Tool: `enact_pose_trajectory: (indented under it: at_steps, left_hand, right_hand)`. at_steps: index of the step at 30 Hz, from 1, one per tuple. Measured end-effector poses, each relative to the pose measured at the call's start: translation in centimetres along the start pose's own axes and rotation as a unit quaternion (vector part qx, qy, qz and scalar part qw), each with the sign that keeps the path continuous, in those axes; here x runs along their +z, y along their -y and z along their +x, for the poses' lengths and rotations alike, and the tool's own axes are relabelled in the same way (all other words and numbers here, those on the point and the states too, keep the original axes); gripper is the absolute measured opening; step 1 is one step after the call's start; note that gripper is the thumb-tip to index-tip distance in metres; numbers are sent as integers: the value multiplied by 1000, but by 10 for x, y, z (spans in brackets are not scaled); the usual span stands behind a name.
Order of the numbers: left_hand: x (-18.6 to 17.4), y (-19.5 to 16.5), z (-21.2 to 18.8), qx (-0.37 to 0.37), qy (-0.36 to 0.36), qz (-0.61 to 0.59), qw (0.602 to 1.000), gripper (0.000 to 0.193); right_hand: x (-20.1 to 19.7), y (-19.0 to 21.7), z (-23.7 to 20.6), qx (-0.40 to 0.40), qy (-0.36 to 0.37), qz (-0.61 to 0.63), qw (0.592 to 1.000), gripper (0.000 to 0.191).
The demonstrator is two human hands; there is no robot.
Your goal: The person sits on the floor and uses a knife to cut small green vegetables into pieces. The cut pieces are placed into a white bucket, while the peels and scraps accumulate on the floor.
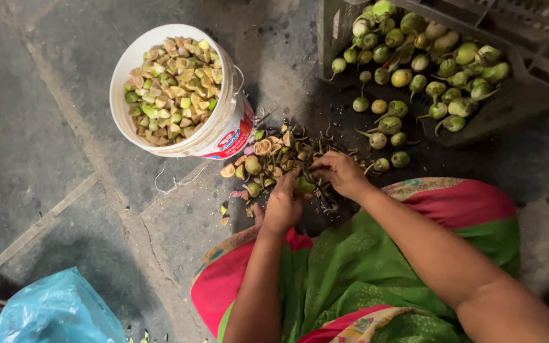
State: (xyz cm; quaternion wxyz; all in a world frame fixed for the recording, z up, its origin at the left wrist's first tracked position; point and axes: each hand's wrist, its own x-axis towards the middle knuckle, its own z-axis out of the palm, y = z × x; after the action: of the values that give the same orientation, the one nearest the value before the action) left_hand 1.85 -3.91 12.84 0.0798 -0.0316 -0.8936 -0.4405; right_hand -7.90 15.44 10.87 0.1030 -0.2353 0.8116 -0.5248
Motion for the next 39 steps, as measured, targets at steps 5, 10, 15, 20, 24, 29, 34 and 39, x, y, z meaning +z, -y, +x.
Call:
enact_pose_trajectory:
  at_steps: [5, 10, 15, 20, 24, 29, 34, 39]
  left_hand:
    - [27, 41, -7, -86, 35, -16, 996, 70]
    - [44, 80, -10, -114, 41, 55, 991, 64]
    - [43, 85, -15, -145, 0, -38, 989, 72]
    - [56, 70, -26, -169, -2, -455, 874, 67]
    - [60, 62, -25, -176, -6, -438, 882, 66]
    - [50, 47, -24, -149, -4, -427, 892, 67]
    - [41, 31, -26, -99, -20, -379, 920, 63]
    - [45, 28, -24, -164, -19, -396, 904, 60]
  right_hand:
    - [20, -26, -4, 73, -10, 12, 997, 17]
    - [21, -54, 1, 204, -53, -140, 968, 16]
    - [9, -48, -5, 119, -67, -176, 975, 55]
    - [12, -29, -16, 155, 81, 276, 945, 64]
    - [6, -24, -20, 141, 137, 333, 922, 69]
    - [1, -15, -20, 107, 134, 284, 943, 64]
    - [-17, 2, -19, 50, 152, 192, 968, 61]
    - [-19, 12, -22, 43, 131, 141, 980, 56]
